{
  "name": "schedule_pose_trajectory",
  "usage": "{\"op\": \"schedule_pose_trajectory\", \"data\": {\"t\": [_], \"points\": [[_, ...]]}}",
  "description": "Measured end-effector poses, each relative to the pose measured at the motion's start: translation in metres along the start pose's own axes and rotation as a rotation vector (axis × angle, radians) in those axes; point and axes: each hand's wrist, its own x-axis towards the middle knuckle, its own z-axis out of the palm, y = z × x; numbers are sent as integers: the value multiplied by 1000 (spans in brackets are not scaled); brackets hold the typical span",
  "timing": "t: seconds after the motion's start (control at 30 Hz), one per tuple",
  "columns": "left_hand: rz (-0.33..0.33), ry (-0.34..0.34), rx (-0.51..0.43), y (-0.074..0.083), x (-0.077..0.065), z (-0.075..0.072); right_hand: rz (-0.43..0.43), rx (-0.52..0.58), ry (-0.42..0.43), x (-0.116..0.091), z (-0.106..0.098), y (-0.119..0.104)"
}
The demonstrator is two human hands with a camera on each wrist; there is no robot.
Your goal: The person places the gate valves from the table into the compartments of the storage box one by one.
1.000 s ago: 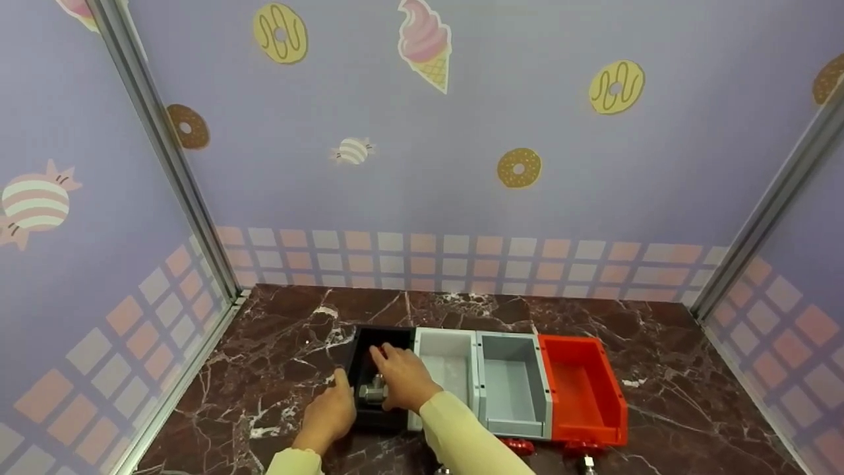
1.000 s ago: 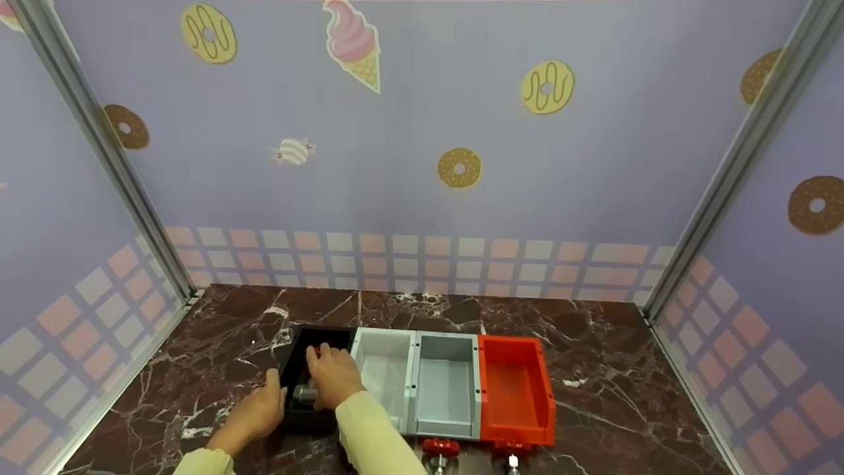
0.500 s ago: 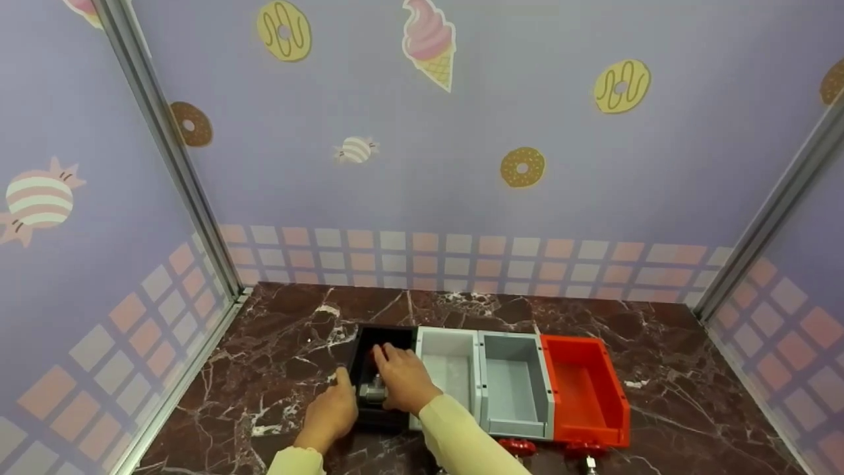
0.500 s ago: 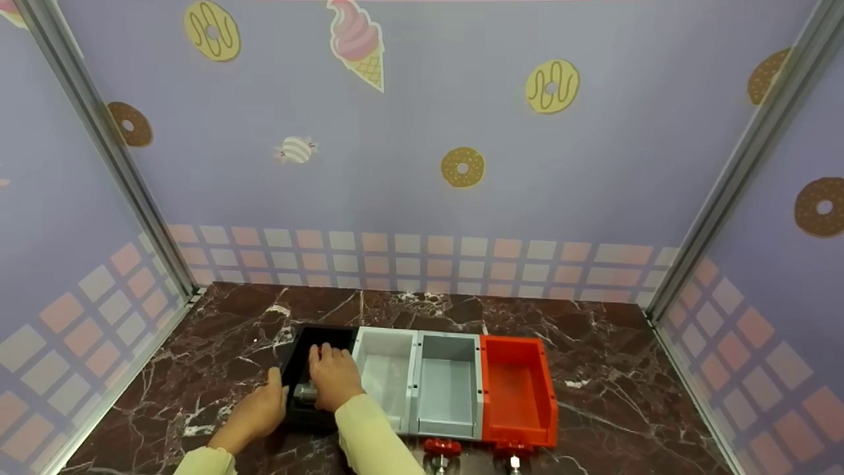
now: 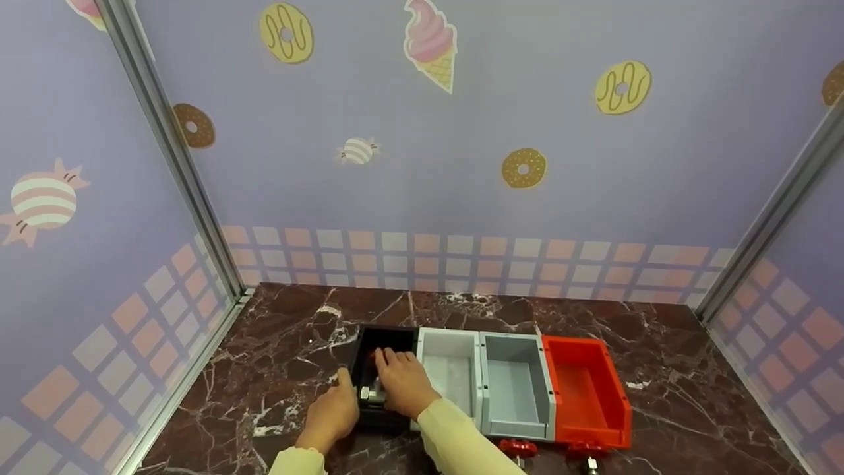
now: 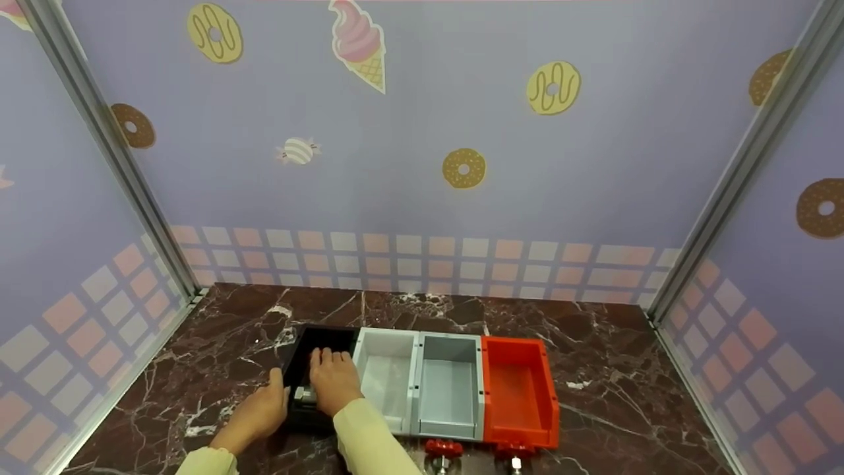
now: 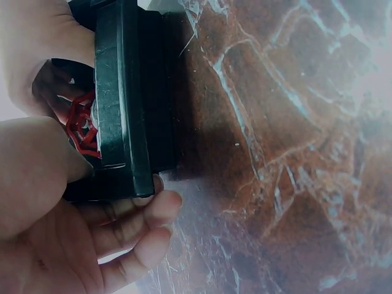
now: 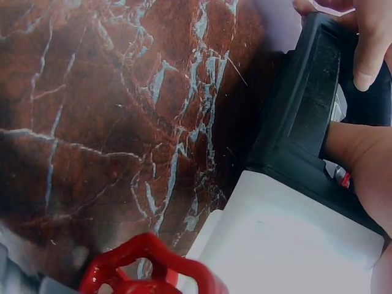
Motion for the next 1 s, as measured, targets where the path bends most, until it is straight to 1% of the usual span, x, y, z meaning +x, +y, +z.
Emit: {"op": "schedule_pose_trajectory", "data": {"t": [0.1,0.23,0.5,0.57,0.67,0.83,1.0], "points": [[-1,-10,-3,1,0,0,6,12,-28,-1,-1,1],[-14,-22,-7,3,1,0,10,61,-53,-3,-3,2],[-42,-32,15,2,2,-1,-22,203,-35,-7,-10,6],[-39,-25,25,1,2,0,-27,228,-30,-7,-10,7],[-30,9,41,-1,2,2,-23,261,-20,-8,-12,8],[-15,68,64,-2,1,2,-12,259,-4,-11,-16,10],[-9,66,83,-3,2,-2,11,303,8,-17,-20,14]]}}
